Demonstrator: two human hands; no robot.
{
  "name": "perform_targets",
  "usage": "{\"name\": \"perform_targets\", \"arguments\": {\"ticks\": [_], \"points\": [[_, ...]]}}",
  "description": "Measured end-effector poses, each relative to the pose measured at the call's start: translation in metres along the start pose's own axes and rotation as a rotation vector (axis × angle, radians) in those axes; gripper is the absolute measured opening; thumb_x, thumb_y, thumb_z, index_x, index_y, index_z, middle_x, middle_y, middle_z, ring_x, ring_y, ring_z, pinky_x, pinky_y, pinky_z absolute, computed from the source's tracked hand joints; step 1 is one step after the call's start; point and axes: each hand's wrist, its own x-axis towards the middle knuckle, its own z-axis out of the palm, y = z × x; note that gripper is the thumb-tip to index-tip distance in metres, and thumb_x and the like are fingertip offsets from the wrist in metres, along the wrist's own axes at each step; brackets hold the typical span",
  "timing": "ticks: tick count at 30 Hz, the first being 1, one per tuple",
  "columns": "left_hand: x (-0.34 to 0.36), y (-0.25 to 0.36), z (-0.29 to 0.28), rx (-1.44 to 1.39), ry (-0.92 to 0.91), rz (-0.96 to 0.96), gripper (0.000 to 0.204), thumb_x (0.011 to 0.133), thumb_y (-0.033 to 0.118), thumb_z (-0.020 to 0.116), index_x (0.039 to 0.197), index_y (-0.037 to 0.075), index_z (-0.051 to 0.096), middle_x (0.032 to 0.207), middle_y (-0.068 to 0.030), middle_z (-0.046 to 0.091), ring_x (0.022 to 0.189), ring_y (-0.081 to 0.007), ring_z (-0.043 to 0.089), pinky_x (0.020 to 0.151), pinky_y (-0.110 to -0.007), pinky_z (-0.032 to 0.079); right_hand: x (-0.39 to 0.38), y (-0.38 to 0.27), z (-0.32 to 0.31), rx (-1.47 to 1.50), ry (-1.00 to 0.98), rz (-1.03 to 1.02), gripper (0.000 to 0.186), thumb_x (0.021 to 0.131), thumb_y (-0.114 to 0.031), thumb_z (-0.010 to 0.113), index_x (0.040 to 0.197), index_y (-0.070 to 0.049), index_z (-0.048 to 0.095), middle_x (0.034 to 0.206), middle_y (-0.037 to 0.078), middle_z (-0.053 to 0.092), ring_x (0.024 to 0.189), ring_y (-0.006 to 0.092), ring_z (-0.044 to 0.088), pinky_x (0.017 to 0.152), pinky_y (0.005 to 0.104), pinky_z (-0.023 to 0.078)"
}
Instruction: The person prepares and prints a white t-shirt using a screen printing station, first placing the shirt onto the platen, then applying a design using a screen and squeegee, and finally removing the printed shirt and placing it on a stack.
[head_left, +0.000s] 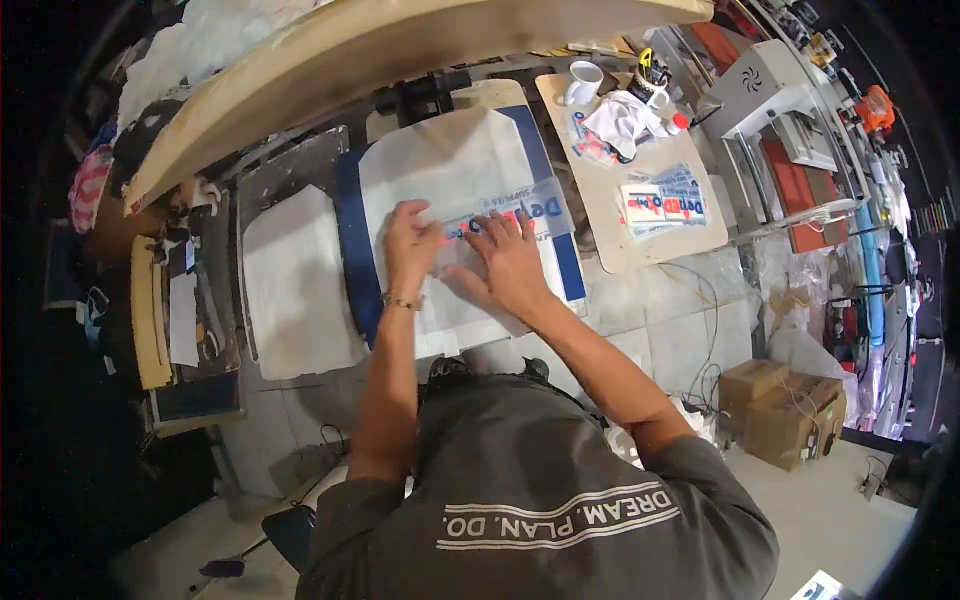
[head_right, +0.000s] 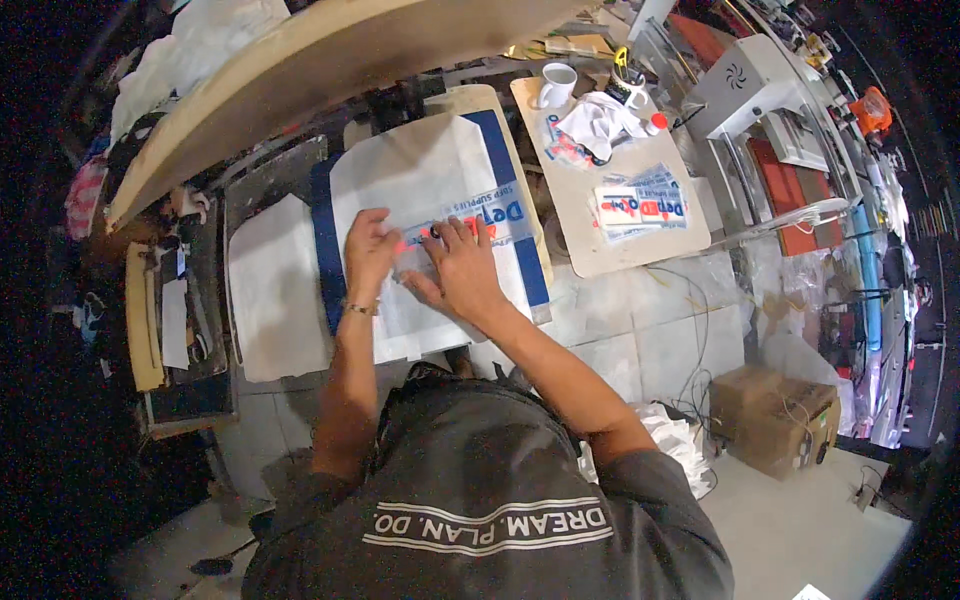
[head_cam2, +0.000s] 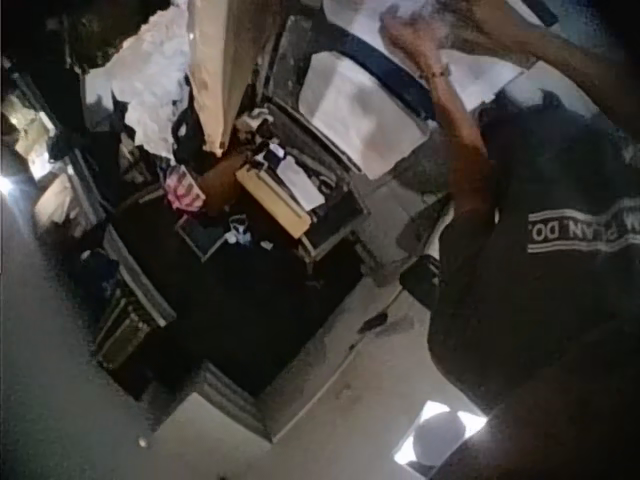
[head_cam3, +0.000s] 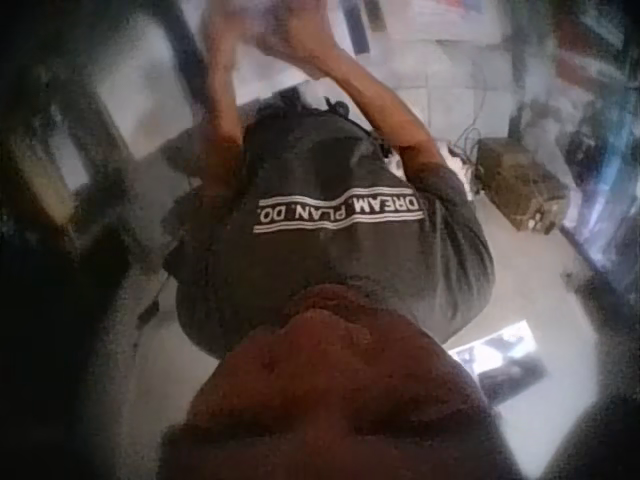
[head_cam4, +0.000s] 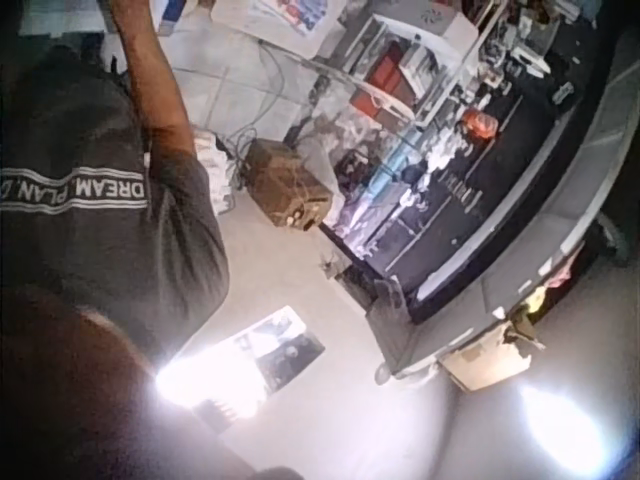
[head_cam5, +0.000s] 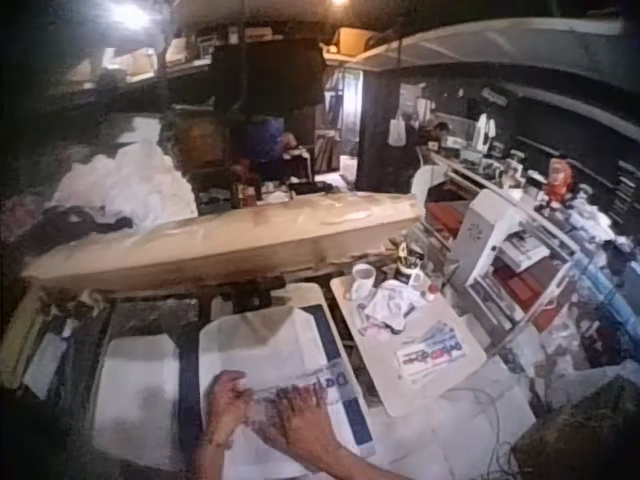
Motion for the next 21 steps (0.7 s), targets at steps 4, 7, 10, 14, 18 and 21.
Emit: {"name": "perform_targets", "arguments": {"ticks": [4,7,10,14,18,21], "points": [[0.017,-0.051,-0.035,0.090,0.070,0.048,0.030,0.085,-0.001,0.069,0.114,0.004,0.066,0.085,-0.0076,0.067,0.071,-0.0154,0.066,0.065,-0.029,0.054,-0.014,0.018,0.020,-0.042,0.007,0.018,0.060,0.091,-0.044,0.067,0.136,-0.005,0.060,0.151,0.022,0.043,0.144,0.0475,0.032,0.114,0.0685,0.021],[0.021,-0.066,-0.043,-0.036,-0.003,0.046,0.028,0.085,0.001,0.070,0.113,0.005,0.068,0.075,-0.0058,0.067,0.069,-0.0147,0.065,0.066,-0.030,0.053,-0.021,0.029,0.027,-0.079,0.004,0.028,0.057,0.093,-0.043,0.065,0.139,-0.010,0.058,0.153,0.021,0.043,0.144,0.0482,0.032,0.115,0.0681,0.021],[0.028,-0.059,-0.047,0.064,-0.037,0.059,0.031,0.084,0.004,0.074,0.115,0.006,0.069,0.081,-0.0103,0.068,0.071,-0.0188,0.066,0.070,-0.031,0.054,-0.027,0.037,0.035,-0.092,0.001,0.011,0.053,0.095,-0.042,0.062,0.140,-0.014,0.058,0.153,0.019,0.043,0.143,0.0477,0.033,0.114,0.0670,0.022],[0.020,-0.035,-0.049,0.376,0.038,0.193,0.036,0.086,0.009,0.075,0.121,0.006,0.068,0.100,-0.0136,0.067,0.085,-0.0218,0.067,0.075,-0.032,0.054,-0.028,0.031,0.033,-0.093,0.010,0.005,0.049,0.096,-0.036,0.063,0.140,-0.016,0.058,0.149,0.018,0.049,0.138,0.0444,0.039,0.113,0.0639,0.025],[0.007,0.037,-0.055,0.480,-0.038,0.334,0.041,0.086,0.014,0.077,0.125,0.006,0.066,0.113,-0.0143,0.064,0.100,-0.0253,0.066,0.084,-0.035,0.055,-0.027,0.025,0.029,-0.110,0.004,-0.001,0.048,0.096,-0.037,0.063,0.139,-0.015,0.059,0.148,0.018,0.049,0.138,0.0430,0.040,0.112,0.0624,0.026],[-0.013,0.185,-0.071,0.111,-0.488,0.519,0.037,0.087,0.008,0.072,0.124,0.004,0.067,0.117,-0.0146,0.066,0.105,-0.0283,0.067,0.087,-0.036,0.055,-0.030,0.027,0.032,-0.110,0.004,0.001,0.047,0.097,-0.039,0.059,0.137,-0.014,0.060,0.150,0.016,0.047,0.139,0.0412,0.038,0.113,0.0633,0.026]]}}
